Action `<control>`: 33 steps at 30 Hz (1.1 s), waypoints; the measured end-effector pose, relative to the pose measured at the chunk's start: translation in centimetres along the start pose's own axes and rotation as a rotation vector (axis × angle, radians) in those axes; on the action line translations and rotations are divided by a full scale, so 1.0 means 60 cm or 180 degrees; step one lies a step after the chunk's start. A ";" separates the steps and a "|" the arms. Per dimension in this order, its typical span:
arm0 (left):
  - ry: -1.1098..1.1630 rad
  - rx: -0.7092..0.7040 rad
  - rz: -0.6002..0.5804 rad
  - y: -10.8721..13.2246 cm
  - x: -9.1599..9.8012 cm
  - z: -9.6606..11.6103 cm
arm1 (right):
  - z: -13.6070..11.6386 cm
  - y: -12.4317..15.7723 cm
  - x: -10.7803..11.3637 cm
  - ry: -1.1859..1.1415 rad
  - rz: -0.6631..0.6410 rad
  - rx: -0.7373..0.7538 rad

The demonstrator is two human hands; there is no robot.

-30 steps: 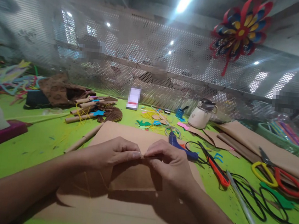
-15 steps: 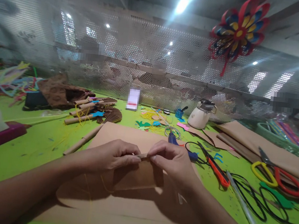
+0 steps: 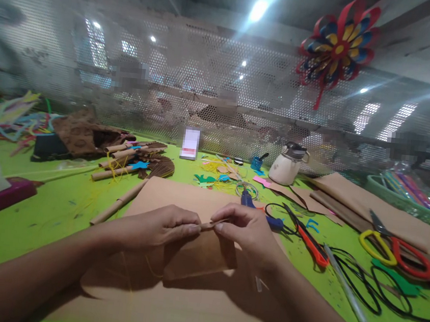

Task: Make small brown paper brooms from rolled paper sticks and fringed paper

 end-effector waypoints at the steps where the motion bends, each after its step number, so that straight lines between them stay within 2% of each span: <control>1: 0.0037 -0.0024 0.0004 0.000 0.001 0.001 | 0.002 0.000 0.001 -0.0011 -0.0023 -0.0025; 7: 0.0351 -0.0146 0.0026 0.003 0.001 0.005 | -0.010 0.003 0.002 -0.0194 -0.0329 0.0154; 10: 0.0471 -0.0164 0.0090 0.001 -0.002 0.003 | -0.015 0.006 -0.006 -0.0156 -0.0429 0.0035; 17: 0.0391 -0.0169 0.0204 -0.005 -0.002 0.003 | -0.019 0.005 -0.016 0.0140 -0.0195 -0.0062; 22: 0.0571 0.0190 0.0636 -0.002 -0.010 -0.015 | -0.010 -0.001 -0.009 0.0297 -0.0026 -0.0072; 25: 0.0143 0.0362 0.0983 0.005 -0.014 -0.022 | 0.000 -0.002 -0.009 0.0340 0.0008 -0.0065; 27: -0.0010 0.0402 0.1082 0.007 -0.014 -0.023 | 0.005 -0.003 -0.010 0.0318 -0.0014 -0.0075; 30: 0.0071 0.0362 0.0969 0.001 -0.012 -0.024 | 0.010 -0.004 -0.012 0.0216 -0.0074 -0.0140; 33: 0.0319 0.0304 0.0658 -0.007 -0.012 -0.024 | 0.011 -0.004 -0.014 0.0143 -0.0168 -0.0195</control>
Point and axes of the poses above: each hand's wrist, its own y-axis away from the middle knuckle, its own x-axis out of the back of the hand, z = x × y, the point moved 6 cm from there along -y, towards the middle knuckle, and after that the axes turned 9 degrees about -z, right-handed, at the moved point
